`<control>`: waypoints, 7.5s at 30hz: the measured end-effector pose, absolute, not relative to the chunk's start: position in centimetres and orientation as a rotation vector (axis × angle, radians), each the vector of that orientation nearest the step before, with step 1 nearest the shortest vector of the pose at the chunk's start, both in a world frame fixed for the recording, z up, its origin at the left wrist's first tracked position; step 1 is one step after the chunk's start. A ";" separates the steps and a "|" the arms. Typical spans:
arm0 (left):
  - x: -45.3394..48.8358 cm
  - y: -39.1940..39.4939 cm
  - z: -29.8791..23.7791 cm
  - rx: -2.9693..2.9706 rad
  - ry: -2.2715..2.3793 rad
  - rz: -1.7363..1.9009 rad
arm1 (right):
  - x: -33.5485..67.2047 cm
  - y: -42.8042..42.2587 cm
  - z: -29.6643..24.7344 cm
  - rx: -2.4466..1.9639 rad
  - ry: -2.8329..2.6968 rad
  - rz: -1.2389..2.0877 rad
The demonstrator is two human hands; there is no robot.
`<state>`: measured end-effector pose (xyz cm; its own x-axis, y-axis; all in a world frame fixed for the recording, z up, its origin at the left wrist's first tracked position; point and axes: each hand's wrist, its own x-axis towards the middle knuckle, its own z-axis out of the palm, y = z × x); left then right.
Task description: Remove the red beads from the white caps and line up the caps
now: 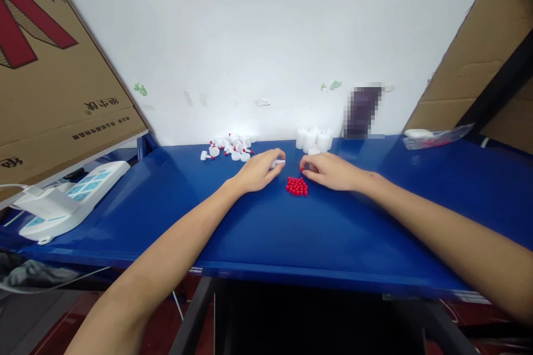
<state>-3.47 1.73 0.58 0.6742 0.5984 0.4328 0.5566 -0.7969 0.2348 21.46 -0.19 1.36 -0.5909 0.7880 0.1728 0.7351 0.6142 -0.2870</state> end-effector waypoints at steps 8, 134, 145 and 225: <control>-3.5 1.8 0.4 2.798 0.986 0.731 | 21.2 -0.3 1.5 -1.276 -2.532 0.276; -5.8 3.8 0.1 2.738 1.394 0.508 | 22.9 1.7 1.6 -1.320 -1.848 0.197; -3.6 1.6 1.3 2.850 1.280 0.844 | 19.6 -1.6 2.5 -1.238 -2.006 0.458; -3.5 1.6 1.1 2.950 1.001 0.805 | 21.0 -1.3 1.6 -1.147 -2.746 -0.043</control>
<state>-3.45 1.64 1.09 0.6816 0.5505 0.4820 0.5885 -0.8039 0.0860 21.02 -1.34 1.60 -0.6913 0.7039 0.1634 0.7087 0.7046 -0.0370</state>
